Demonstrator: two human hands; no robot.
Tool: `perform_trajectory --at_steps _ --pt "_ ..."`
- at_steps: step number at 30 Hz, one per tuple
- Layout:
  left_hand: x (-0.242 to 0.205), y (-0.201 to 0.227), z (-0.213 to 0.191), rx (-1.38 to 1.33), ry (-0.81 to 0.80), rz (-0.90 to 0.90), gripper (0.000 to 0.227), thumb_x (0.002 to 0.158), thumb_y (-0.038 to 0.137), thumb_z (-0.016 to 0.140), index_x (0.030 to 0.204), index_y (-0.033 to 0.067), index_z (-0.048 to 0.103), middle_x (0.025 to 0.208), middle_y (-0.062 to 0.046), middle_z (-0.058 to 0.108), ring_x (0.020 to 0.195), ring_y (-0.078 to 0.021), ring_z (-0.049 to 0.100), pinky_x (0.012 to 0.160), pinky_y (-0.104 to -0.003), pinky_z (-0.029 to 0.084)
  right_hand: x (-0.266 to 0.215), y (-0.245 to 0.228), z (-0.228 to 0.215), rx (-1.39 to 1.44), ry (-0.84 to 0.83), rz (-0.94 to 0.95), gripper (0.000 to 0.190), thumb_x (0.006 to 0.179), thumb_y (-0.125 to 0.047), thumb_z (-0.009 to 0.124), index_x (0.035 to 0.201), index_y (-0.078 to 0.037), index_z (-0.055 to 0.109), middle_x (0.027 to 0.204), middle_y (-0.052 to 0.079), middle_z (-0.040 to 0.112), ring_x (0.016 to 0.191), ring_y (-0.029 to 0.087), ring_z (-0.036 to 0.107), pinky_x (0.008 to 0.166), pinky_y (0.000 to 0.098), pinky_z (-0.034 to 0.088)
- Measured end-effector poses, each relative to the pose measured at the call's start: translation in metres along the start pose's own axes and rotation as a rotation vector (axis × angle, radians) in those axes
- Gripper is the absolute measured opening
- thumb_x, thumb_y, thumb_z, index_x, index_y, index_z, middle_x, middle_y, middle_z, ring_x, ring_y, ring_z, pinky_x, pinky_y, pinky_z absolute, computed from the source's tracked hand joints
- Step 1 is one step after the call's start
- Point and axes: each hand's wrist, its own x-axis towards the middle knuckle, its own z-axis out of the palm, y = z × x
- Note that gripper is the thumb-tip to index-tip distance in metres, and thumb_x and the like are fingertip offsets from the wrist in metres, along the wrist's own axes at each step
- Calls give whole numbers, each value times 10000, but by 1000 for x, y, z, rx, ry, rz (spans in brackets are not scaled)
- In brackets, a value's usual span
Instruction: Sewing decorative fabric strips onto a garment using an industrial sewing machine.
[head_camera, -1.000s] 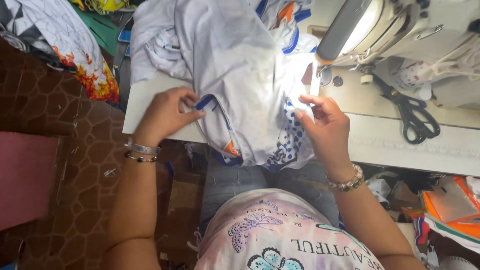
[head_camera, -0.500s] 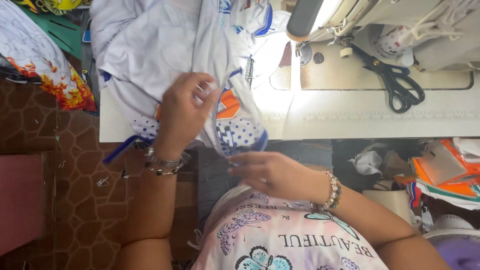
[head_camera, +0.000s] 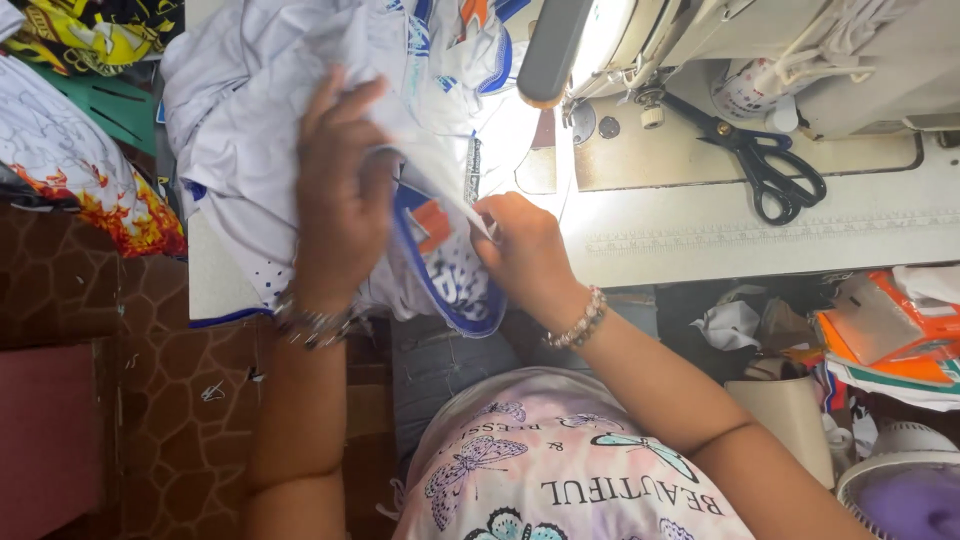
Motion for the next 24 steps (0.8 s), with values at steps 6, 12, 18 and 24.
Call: perform_trajectory --at_steps 6,12,18,24 --pt "3 61 -53 -3 653 -122 69 1064 -9 425 1123 -3 391 1007 -274 509 934 -414 570 938 -516 492 -36 -52 -49 386 -177 -180 125 950 -117 747 1018 -30 687 781 56 681 634 161 638 533 262 508" --pt "-35 2 77 9 -165 -319 159 1133 240 385 1155 103 463 1164 -162 585 1102 -363 558 983 -603 377 -105 6 -57 957 -420 324 274 950 -277 656 770 -76 705 579 41 657 498 99 590 476 277 521" --pt "-2 -95 141 374 -430 57 108 1043 211 641 1050 104 630 1468 -160 500 1367 -406 458 847 -615 507 -108 4 -44 925 -447 822 244 973 -175 631 877 37 703 742 191 767 614 254 778 526 349 631" --pt "22 -68 154 9 -505 -38 124 1036 220 633 1068 112 686 1118 -90 661 1125 -304 615 884 -465 475 -111 -4 -58 957 -482 790 339 979 -182 631 712 20 682 582 159 692 505 204 684 421 309 546"
